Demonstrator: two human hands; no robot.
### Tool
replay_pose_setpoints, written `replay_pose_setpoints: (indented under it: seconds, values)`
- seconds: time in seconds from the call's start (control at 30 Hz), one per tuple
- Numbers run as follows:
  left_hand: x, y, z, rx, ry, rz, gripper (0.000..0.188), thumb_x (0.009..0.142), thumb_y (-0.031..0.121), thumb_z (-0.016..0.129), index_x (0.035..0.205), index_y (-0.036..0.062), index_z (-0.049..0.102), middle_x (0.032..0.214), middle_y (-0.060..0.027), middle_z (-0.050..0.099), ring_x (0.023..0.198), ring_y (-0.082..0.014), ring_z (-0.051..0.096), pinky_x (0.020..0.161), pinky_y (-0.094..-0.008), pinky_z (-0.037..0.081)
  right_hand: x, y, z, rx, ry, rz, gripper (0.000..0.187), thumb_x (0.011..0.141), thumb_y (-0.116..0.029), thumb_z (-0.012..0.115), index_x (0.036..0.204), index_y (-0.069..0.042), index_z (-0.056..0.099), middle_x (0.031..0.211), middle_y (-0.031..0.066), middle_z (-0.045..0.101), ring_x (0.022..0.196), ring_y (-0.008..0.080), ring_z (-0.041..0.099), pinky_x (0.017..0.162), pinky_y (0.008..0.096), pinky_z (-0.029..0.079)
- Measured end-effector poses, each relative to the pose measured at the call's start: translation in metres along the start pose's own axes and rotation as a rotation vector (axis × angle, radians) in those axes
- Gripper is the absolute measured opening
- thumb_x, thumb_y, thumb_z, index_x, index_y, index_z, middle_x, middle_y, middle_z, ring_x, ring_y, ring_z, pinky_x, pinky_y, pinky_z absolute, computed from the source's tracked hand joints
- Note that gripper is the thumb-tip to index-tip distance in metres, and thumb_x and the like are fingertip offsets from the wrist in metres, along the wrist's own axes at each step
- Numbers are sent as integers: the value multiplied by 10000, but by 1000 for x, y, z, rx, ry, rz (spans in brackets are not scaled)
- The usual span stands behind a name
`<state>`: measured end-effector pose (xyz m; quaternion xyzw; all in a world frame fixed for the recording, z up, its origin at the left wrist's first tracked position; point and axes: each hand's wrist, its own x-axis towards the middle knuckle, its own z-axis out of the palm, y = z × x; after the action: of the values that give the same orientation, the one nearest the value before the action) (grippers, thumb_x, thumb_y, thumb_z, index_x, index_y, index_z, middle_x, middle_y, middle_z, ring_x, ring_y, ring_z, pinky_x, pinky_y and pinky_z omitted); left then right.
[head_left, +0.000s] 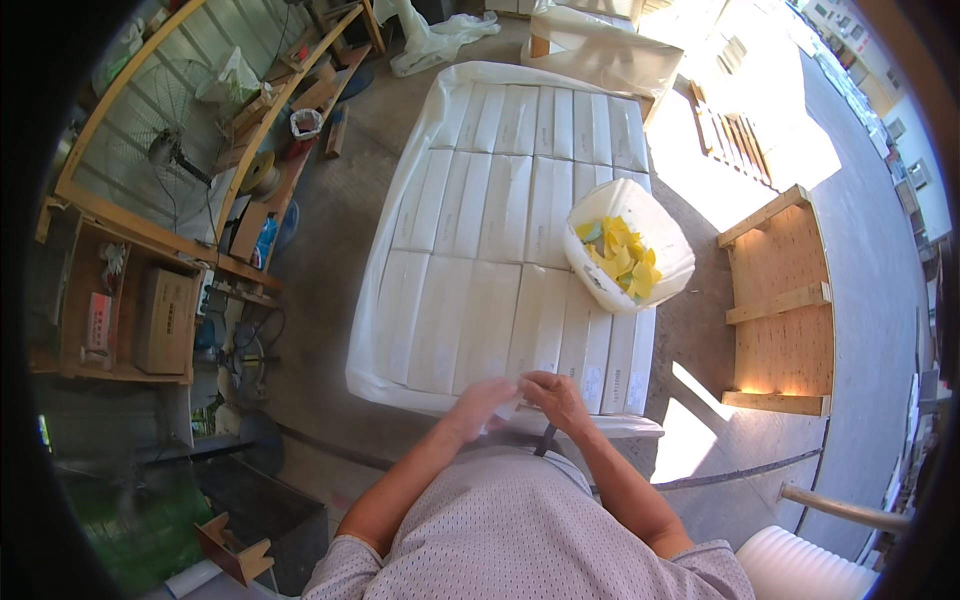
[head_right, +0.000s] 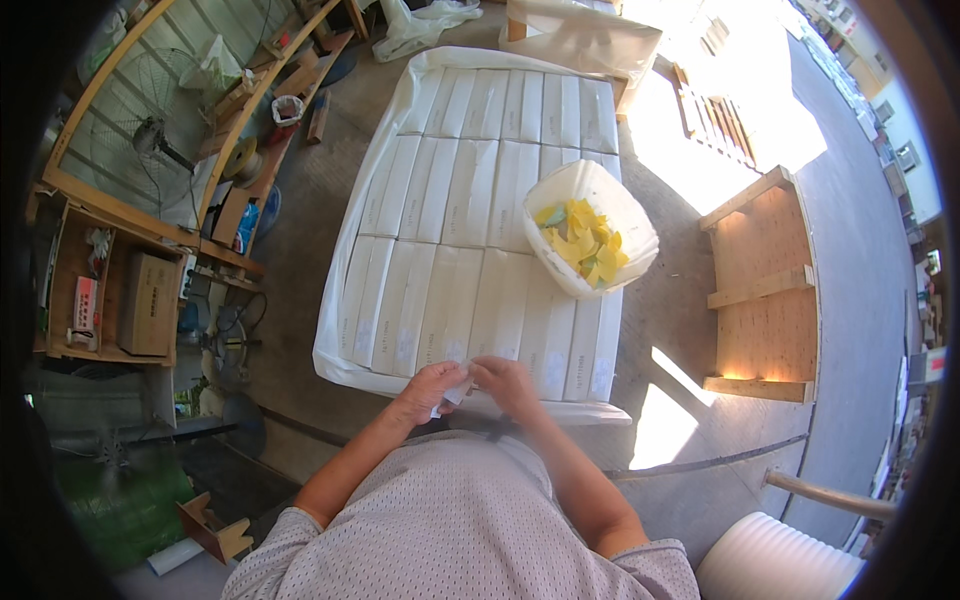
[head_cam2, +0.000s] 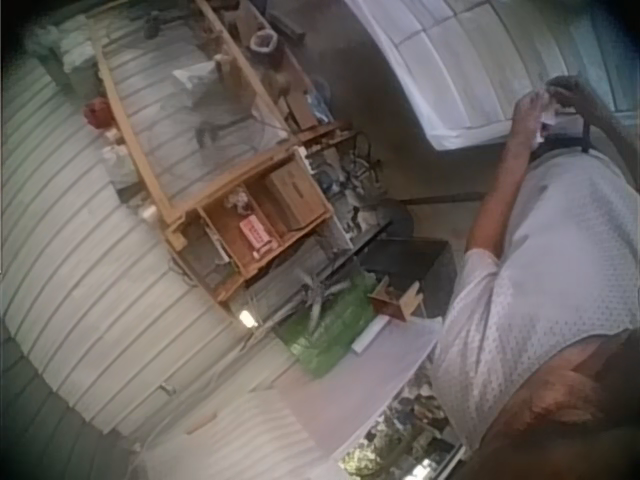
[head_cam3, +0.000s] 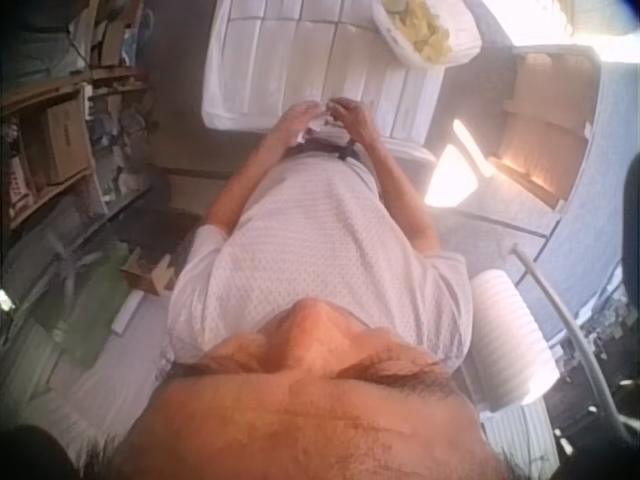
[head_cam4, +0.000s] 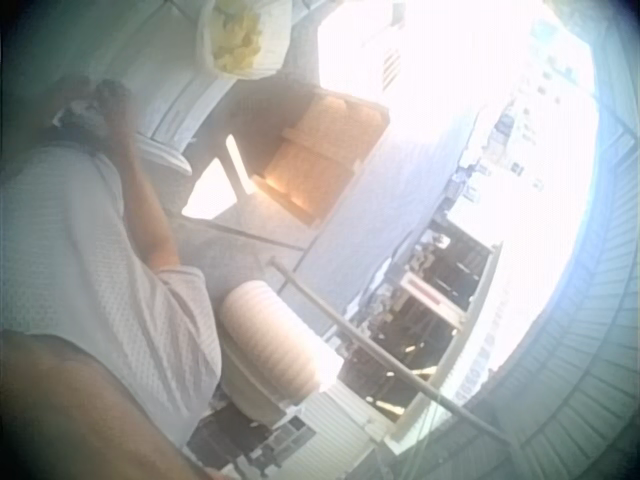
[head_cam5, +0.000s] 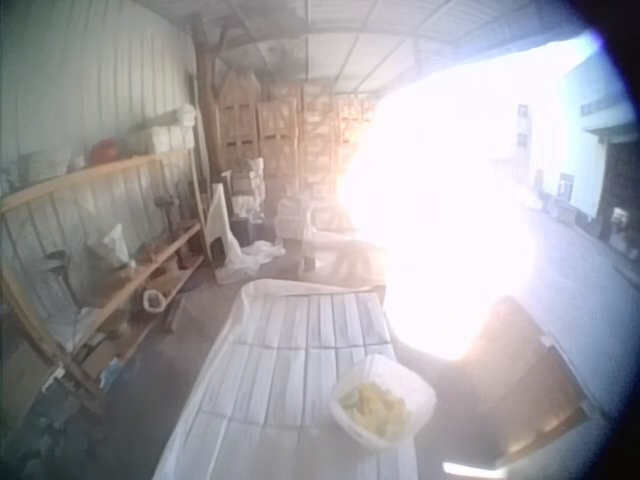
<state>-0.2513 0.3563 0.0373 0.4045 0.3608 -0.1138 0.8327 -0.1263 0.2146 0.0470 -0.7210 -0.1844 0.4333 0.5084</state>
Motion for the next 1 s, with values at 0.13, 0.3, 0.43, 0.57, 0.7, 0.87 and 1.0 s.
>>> replay_pose_setpoints:
  seconds: [0.13,0.3,0.43,0.57,0.7,0.87,1.0]
  values:
    - [3,-3,-8,-12,-17,59,219,982,280,568,1037,74,622,816,-26,640,584,-84,531,411,-227,356,-2,-7,0,380,-17,140,296,944,-243,628,1026,36,683,815,63,664,770,133,613,697,270,487]
    - [5,-7,-18,-39,-61,53,218,977,256,577,1079,69,629,865,-49,674,597,-79,541,413,-222,358,-5,-9,-2,564,-98,220,269,913,-235,675,1038,3,681,840,68,682,776,148,636,721,273,500]
    - [3,-6,-18,-29,-67,47,196,974,256,584,1049,82,635,872,-40,678,604,-75,550,412,-219,355,-5,-7,0,560,-109,213,257,900,-242,694,998,-5,692,826,64,679,755,141,621,715,269,487]
    - [-2,-3,-14,23,-27,23,171,964,269,599,1009,109,642,853,-8,662,620,-66,547,434,-216,361,-6,-5,2,493,-92,194,233,896,-231,688,956,-6,699,806,62,673,731,132,597,698,262,469]
    - [-9,-2,-7,90,50,19,173,945,289,620,990,124,643,835,16,640,662,-56,555,479,-213,385,-7,-4,1,334,-83,143,214,894,-213,672,923,-3,701,786,54,670,724,117,579,691,253,454]
    - [-11,-2,-4,141,87,5,208,929,294,635,1011,104,646,829,17,632,692,-61,570,508,-216,423,-7,-2,2,179,-53,150,221,892,-214,671,914,2,708,772,42,676,699,105,563,665,243,444]
    - [-11,-2,-7,183,51,49,236,923,288,641,1033,79,652,826,8,629,685,-67,571,509,-219,437,-8,-2,1,189,-73,146,222,894,-207,667,920,8,715,763,43,677,683,99,550,651,241,440]
